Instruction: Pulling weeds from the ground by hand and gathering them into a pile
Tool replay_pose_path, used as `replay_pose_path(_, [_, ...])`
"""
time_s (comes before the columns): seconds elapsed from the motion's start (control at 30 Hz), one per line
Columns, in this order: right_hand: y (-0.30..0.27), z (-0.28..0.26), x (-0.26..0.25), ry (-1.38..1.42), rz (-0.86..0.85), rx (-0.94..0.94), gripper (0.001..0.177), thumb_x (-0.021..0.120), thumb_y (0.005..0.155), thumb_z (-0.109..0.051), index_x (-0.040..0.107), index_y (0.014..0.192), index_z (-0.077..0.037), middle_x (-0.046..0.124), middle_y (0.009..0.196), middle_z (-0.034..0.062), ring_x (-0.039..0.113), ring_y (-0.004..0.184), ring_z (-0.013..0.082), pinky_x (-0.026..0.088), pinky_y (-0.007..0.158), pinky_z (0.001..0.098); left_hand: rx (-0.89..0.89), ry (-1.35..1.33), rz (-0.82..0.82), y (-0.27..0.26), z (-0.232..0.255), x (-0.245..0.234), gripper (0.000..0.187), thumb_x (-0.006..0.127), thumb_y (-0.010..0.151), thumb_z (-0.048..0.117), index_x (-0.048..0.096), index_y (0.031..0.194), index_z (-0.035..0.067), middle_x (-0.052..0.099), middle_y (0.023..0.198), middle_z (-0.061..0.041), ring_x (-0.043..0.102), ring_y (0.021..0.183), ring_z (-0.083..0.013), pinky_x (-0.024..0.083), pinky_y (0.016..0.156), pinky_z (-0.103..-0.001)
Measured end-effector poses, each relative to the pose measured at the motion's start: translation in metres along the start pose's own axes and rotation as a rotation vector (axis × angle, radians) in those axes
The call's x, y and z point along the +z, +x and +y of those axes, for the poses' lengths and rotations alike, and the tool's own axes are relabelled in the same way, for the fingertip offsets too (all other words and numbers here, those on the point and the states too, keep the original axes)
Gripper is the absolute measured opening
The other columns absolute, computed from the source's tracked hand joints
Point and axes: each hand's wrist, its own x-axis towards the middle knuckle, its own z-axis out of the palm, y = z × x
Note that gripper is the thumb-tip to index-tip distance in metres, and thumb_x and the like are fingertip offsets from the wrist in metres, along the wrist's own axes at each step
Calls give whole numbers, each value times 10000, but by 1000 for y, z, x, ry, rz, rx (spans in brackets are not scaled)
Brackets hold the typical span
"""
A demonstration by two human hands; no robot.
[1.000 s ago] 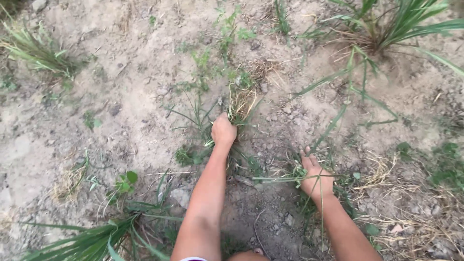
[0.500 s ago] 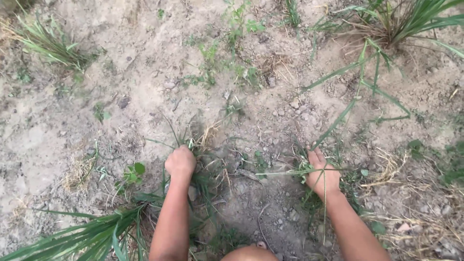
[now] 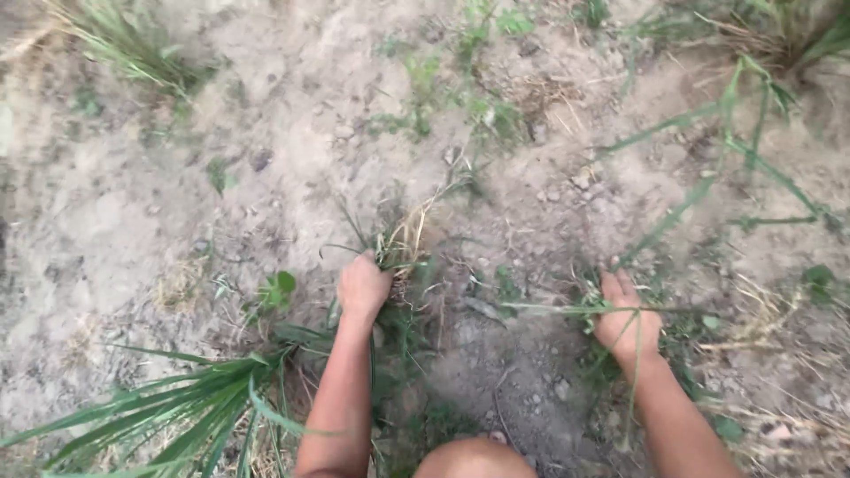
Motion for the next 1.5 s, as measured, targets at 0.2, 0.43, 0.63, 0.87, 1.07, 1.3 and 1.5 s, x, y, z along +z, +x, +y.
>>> replay_pose_path(0.2, [-4,-4,-9,34,9,25,699,656,834,-206,484,1511,-205,436,1624,86,626,1245,355,572,922,518,-321,324,273,36,-92,-31,329,590,966,248,720,1249,140,436,1548,-180,402,1410,-377,433,1092,-501])
replay_pose_path(0.43, [-1,0,-5,28,45,15,683,653,832,-192,491,1495,-175,438,1616,98,633,1259,355,580,896,523,-569,137,218,74,-221,11,439,560,968,255,603,1366,76,680,1307,-233,646,1204,-428,519,962,-528])
replay_pose_path(0.63, [-2,4,-3,15,95,-48,725,704,737,-207,515,1435,-157,492,1537,146,692,1106,395,590,855,527,-614,186,-18,109,-217,20,379,621,926,277,762,1185,39,696,1289,-197,678,1207,-369,562,970,-480])
replay_pose_path(0.87, [-7,0,-2,-9,80,-43,687,649,801,-138,507,1472,-180,508,1551,143,721,1056,375,618,792,489,-119,208,30,33,-26,-30,471,648,964,453,764,1046,4,714,1080,-296,683,1045,-446,546,862,-509])
replay_pose_path(1.07, [2,4,1,30,73,5,728,653,780,-132,493,1484,-223,452,1605,75,722,1049,359,617,803,486,604,297,-249,-33,115,27,506,684,768,122,714,1250,272,724,1085,-129,715,990,-329,572,848,-472])
replay_pose_path(1.3, [-3,-1,-9,7,16,-2,813,721,740,-175,452,1508,-197,457,1593,123,670,1178,343,596,883,488,806,537,18,-60,111,100,268,600,925,146,713,1156,72,720,1011,-118,717,926,-303,561,765,-448])
replay_pose_path(1.5, [0,3,-1,-2,36,13,816,740,742,-217,468,1511,-217,512,1501,157,663,1184,356,590,907,483,730,367,-174,-32,121,67,226,675,811,106,730,1030,105,690,1069,-151,699,983,-348,563,811,-498])
